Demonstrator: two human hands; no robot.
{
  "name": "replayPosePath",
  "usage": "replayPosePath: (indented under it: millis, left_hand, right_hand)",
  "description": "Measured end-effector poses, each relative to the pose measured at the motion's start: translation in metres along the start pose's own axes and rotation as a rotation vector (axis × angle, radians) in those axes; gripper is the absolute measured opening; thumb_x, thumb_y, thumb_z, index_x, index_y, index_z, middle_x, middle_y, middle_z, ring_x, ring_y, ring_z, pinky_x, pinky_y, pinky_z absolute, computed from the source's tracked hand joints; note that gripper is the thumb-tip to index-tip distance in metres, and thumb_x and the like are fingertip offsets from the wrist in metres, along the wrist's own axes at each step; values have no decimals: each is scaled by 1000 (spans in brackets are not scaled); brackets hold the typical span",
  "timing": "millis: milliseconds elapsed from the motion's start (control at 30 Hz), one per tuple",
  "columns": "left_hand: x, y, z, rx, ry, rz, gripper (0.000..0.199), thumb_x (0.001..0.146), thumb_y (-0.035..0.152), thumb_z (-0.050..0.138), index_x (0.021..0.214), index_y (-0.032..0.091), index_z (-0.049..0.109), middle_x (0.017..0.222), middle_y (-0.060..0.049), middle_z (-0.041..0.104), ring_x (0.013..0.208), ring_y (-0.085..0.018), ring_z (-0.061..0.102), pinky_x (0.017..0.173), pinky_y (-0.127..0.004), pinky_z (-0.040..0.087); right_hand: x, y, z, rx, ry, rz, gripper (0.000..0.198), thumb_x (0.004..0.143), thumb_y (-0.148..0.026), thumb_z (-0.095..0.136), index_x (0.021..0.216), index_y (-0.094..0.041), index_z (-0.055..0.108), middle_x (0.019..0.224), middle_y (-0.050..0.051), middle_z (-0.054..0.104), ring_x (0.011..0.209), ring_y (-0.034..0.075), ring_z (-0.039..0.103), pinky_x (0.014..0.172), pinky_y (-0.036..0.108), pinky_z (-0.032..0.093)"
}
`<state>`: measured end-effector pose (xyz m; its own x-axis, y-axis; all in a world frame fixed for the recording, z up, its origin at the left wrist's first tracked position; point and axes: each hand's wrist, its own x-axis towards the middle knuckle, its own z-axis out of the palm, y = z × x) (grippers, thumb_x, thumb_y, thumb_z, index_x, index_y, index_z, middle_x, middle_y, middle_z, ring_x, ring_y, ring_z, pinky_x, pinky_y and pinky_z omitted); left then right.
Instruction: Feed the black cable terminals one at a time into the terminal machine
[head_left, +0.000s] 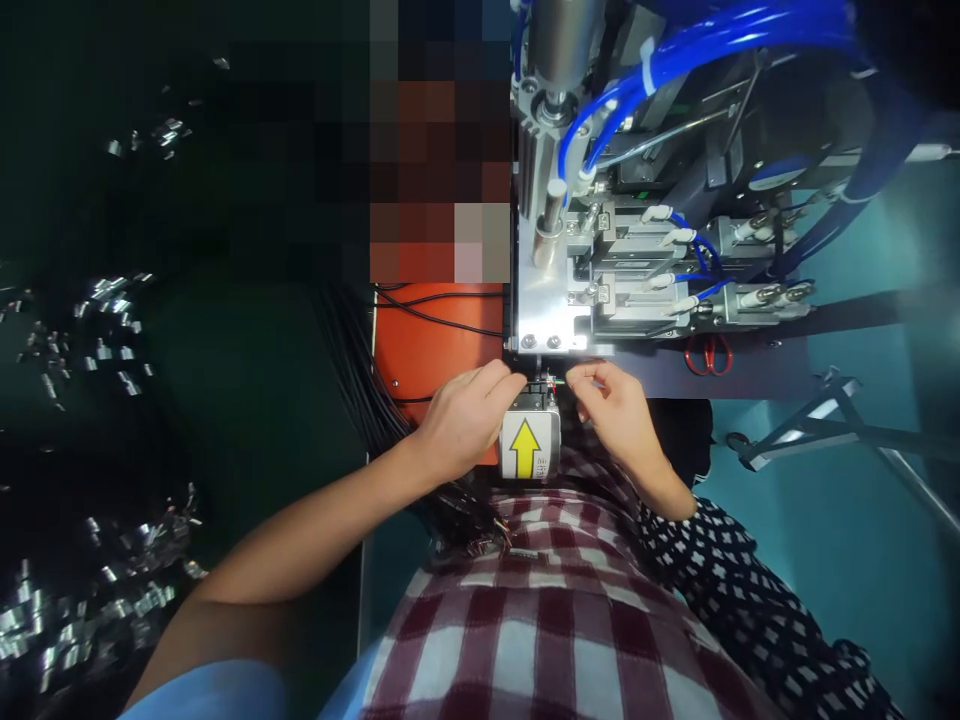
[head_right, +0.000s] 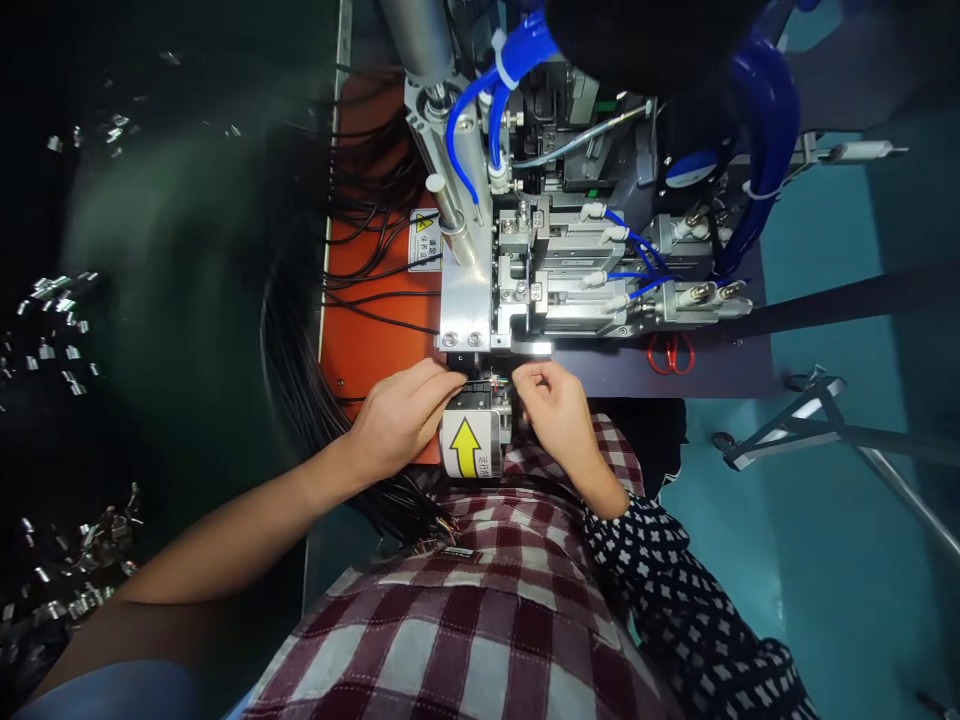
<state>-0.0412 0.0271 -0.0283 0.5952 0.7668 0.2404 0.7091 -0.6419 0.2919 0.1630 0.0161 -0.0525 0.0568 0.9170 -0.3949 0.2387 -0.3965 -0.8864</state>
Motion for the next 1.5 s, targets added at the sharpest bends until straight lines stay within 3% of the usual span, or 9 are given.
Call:
replayPosePath:
  millis: [200,433,700,967,1167,1267,1367,1500]
  left_hand:
    - [0,1,1,20,-35,-25,24,98,16,43,97,13,67,85,-7,67,75,-18,64,68,-29,52]
    - [1,1,0,44,-43,-7,24,98,17,43,96,14,67,85,-6,68,74,-18,63,67,-28,51]
    - [0,-3,0,9,-9,43,31,100,18,37,105,14,67,84,-6,68,71,-17,62,64,-28,49]
    - [2,-9,-1,12,-9,101,30,100,18,39,106,13,68,85,-6,69,73,-17,62,65,-27,48]
    - [3,-9,-2,-11,-8,98,29,99,19,41,106,13,68,84,-6,68,73,-17,62,64,-27,48]
    - [2,-10,-2,-21,-42,79,30,99,17,39,107,14,68,86,-7,69,74,-17,63,64,-27,49]
    - [1,-10,-2,-14,-78,64,31,98,16,39,109,16,68,88,-7,69,74,-17,63,65,-27,49]
    - [0,-10,-1,-5,-94,58,32,97,15,39,110,17,68,89,-7,69,75,-16,63,65,-26,49]
  right_hand:
    - [-7,-1,8,-99,78,-254,21,90,-35,62,100,-19,70,74,0,62,56,12,51,55,27,43]
    - [-3,-7,20,-180,184,-429,11,88,-27,66,83,-18,69,69,0,61,58,12,50,58,27,42]
    - [-5,0,13,-186,129,-294,16,93,-31,55,83,-20,61,65,-2,56,56,13,49,57,28,40]
    - [1,17,8,-96,90,-126,18,89,-32,56,80,-18,61,68,0,60,57,13,51,55,28,41]
    - [-20,8,11,-176,210,-391,13,87,-31,65,96,-20,65,74,-1,60,59,13,53,59,28,46]
    - [-21,2,14,-241,220,-491,7,87,-28,66,89,-21,66,77,1,62,60,13,54,60,29,46]
    - [-17,3,14,-249,227,-467,12,90,-25,61,79,-21,63,76,2,63,59,13,53,60,29,46]
    - [-15,6,13,-179,209,-393,7,88,-26,62,87,-20,63,75,0,63,54,11,50,58,28,45]
